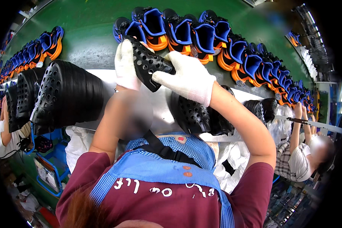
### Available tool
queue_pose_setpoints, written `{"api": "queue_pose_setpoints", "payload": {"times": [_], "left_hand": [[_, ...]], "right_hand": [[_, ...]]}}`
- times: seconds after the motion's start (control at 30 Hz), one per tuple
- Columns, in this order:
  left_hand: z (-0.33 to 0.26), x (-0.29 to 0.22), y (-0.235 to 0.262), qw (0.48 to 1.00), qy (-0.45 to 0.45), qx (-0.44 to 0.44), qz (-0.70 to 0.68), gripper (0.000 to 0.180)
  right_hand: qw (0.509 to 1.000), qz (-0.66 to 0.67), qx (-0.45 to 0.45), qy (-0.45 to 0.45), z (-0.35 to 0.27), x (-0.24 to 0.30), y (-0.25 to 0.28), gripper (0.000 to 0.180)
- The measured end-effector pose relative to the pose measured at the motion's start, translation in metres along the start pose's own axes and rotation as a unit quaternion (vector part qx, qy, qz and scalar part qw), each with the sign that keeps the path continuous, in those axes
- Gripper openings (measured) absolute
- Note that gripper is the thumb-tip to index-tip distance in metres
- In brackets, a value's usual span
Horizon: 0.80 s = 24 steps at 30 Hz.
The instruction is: The person inserts black plastic insoles into blue and orange shoes on a factory assembly line. They repeatedly pick up an insole, place it into a shoe, and then move the shoe down the line. The person also handles a white sack to retrieve more insoles.
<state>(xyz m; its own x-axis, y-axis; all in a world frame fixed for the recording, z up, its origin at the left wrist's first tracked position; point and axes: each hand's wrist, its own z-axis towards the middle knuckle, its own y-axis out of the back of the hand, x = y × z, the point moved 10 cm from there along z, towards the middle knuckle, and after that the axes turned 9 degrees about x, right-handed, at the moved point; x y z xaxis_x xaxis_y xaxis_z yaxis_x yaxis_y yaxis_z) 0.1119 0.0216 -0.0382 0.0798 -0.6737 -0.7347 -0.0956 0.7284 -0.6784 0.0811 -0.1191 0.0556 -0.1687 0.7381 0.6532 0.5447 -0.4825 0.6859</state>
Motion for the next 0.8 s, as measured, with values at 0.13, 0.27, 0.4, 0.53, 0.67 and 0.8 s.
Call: {"api": "queue_pose_setpoints", "payload": {"times": [0.13, 0.27, 0.4, 0.53, 0.67, 0.8], "left_hand": [[0.011, -0.012, 0.016, 0.99, -0.055, -0.065, 0.115, 0.022], [0.02, -0.019, 0.031, 0.981, -0.014, -0.038, 0.189, 0.033], [0.002, -0.047, 0.034, 0.836, -0.155, -0.008, 0.526, 0.029], [-0.011, -0.03, 0.029, 0.781, -0.177, 0.036, 0.599, 0.036], [-0.007, -0.03, 0.026, 0.767, -0.173, 0.036, 0.617, 0.04], [0.004, -0.024, 0.022, 0.714, -0.119, 0.05, 0.688, 0.042]], "right_hand": [[1.0, 0.001, -0.021, 0.007, 0.014, 0.011, -0.009, 0.045], [0.993, -0.116, -0.014, 0.032, 0.04, 0.016, 0.002, 0.036], [0.979, -0.2, 0.035, 0.014, 0.076, 0.012, 0.022, 0.037], [0.943, -0.321, 0.069, 0.046, 0.122, 0.029, 0.017, 0.031], [0.91, -0.404, 0.093, -0.003, 0.169, 0.045, -0.008, 0.031], [0.931, -0.36, 0.064, 0.017, 0.202, 0.04, -0.043, 0.032]]}}
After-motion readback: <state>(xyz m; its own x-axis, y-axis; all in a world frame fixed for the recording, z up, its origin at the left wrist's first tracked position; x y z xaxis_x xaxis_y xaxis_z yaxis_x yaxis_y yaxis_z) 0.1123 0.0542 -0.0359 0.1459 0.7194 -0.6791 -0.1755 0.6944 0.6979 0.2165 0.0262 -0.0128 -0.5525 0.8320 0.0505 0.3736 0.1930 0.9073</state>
